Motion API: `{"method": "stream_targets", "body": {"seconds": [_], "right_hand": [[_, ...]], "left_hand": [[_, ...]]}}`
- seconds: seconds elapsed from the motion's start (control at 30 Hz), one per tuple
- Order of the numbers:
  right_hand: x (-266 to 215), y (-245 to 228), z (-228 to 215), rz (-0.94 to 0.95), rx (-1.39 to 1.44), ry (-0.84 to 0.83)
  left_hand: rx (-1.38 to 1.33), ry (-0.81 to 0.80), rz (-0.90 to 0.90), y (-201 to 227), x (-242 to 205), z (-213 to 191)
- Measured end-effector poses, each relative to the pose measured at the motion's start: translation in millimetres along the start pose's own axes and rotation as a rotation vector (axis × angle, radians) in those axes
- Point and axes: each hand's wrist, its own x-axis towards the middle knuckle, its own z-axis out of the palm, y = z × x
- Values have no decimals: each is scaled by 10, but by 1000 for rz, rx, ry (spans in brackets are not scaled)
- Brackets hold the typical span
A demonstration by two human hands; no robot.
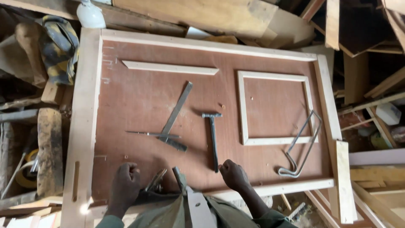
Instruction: Sawing a wooden strip to size, measuring its position with a square, and hammering it onto a wooden panel to form a frame.
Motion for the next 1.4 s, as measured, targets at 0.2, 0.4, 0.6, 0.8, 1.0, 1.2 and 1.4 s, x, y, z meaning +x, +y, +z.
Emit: {"method": "stream_targets", "body": {"seconds": [0.2,0.4,0.6,0.8,1.0,1.2,1.4], "right_hand": [[-549,255,140,-59,142,-6],[-583,764,491,-174,105,15],[-855,802,216,-129,284,-73],[-847,1161,145,-133,281,-115],[-513,1884,446,-147,-29,-278],[-289,2232,770,-189,-16,-493],[-245,2072,699,-243,-121,-504]], "left_hand": [[157,75,264,57,-652,29],[293,52,366,-91,-753,130],[217,69,308,341,-1073,-48],[236,116,272,404,-1340,-14],[247,109,81,243,-1620,209],[170,83,-49,254,-1827,378],[113,61,-51,283,-1887,443]]}}
